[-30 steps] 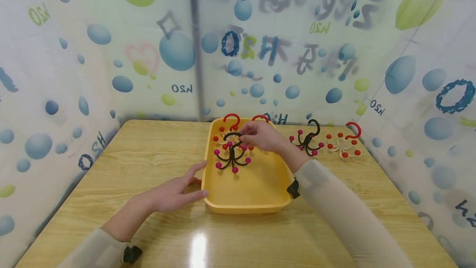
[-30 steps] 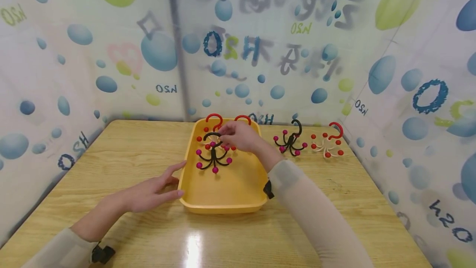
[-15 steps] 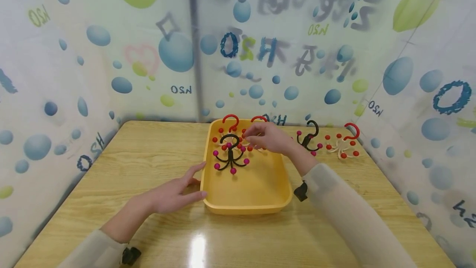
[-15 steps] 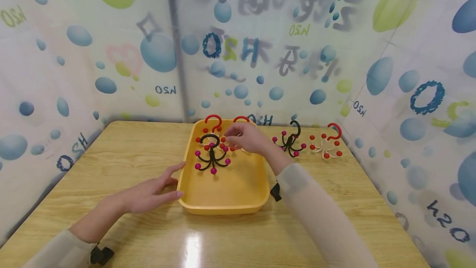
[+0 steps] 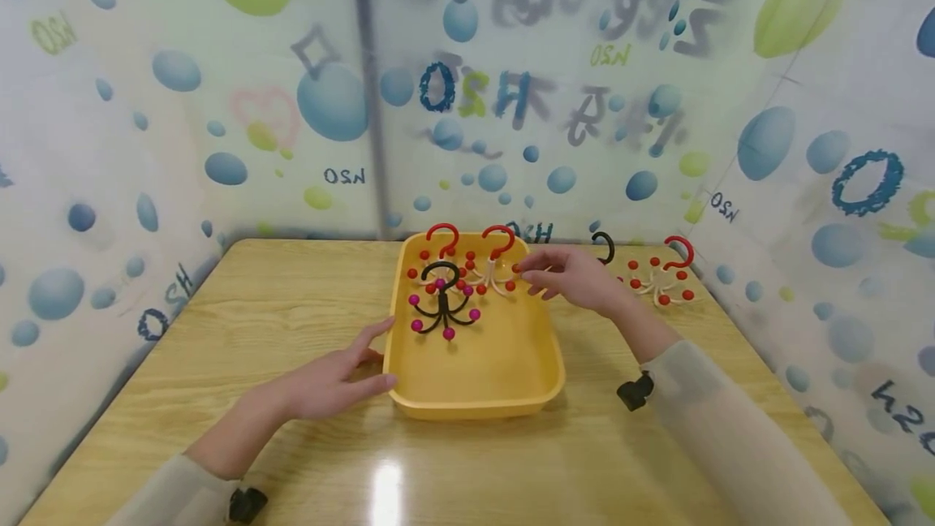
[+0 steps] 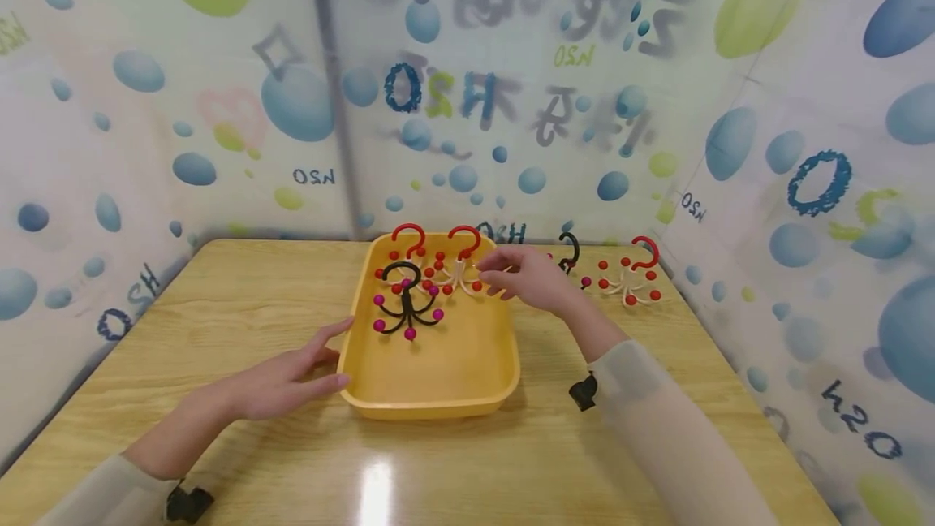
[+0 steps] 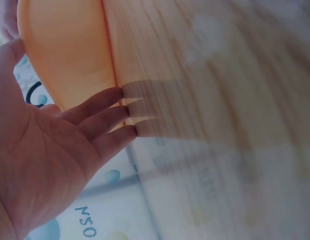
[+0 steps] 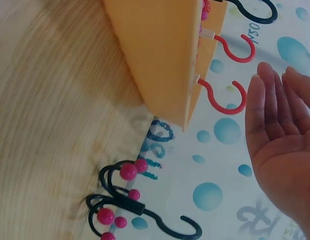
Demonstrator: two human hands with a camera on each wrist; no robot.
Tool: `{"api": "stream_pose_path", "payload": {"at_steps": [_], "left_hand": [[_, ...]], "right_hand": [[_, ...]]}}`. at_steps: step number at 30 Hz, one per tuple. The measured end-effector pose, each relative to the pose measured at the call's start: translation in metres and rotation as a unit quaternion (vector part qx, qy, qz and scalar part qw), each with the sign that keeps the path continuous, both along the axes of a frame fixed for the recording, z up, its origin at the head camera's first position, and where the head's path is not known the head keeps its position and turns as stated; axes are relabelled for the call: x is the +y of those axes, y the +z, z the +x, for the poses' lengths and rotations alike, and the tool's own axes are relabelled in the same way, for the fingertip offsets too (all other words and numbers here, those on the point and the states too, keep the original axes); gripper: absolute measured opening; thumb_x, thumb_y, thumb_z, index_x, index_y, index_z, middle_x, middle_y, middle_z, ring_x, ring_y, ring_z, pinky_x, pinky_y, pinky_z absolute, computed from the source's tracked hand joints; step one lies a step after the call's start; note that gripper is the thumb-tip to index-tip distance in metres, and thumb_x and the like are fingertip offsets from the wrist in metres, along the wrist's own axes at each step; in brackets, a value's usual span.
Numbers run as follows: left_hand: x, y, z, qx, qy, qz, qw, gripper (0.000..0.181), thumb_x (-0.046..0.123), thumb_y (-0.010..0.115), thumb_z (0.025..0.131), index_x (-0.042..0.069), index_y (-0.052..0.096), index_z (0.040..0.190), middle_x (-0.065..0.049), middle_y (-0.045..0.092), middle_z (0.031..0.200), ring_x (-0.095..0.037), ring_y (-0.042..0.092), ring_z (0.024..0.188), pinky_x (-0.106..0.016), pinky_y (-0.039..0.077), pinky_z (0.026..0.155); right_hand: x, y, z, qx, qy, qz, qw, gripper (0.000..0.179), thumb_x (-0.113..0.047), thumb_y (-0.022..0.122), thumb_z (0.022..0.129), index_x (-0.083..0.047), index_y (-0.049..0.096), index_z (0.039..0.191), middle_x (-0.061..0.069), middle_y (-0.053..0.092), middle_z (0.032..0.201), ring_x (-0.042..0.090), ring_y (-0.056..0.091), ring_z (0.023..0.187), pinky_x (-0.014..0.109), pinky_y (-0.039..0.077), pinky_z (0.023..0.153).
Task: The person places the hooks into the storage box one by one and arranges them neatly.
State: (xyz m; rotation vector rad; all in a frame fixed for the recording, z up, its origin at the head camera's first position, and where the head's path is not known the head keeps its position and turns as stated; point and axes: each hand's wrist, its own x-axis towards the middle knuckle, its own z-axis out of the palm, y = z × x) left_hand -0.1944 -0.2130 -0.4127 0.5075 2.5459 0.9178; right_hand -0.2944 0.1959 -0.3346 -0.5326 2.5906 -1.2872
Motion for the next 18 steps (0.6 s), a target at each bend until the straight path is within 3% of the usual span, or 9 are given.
{"api": "stream_pose_path", "payload": {"at_steps": [5,11,18], "left_hand": [[0.001,0.001,0.001,-0.006,0.004,0.000,1.0000,0.091,0.060,0.062,0.108,0.032,0.009,0.177,-0.023,0.058,0.160,-0.046,0.057,0.147,-0.072,0.041,0.122],[0.001,0.000,0.001,-0.006,0.004,0.002,1.0000,0.091,0.060,0.062,0.108,0.033,0.009,0.177,-0.022,0.059,0.160,-0.046,0.058,0.147,-0.072,0.041,0.121],[0.000,0.001,0.001,-0.006,0.002,0.003,1.0000,0.091,0.060,0.062,0.108,0.033,0.008,0.177,-0.022,0.059,0.159,-0.045,0.058,0.146,-0.071,0.041,0.122]], "right_hand": [[0.019,-0.002,0.010,0.001,-0.007,-0.011,0.9999,0.028,-0.027,0.072,0.109,-0.010,0.074,0.131,0.018,0.076,0.129,0.034,0.076,0.108,0.039,0.067,0.089],[0.040,-0.006,0.023,-0.005,-0.014,-0.016,0.9998,0.033,-0.026,0.072,0.109,-0.005,0.072,0.134,0.016,0.076,0.126,0.027,0.077,0.101,0.031,0.066,0.085],[0.070,-0.019,0.031,0.000,-0.035,-0.012,0.9993,0.034,-0.028,0.071,0.110,-0.004,0.071,0.134,0.012,0.077,0.120,0.021,0.075,0.098,0.033,0.065,0.088]]}}
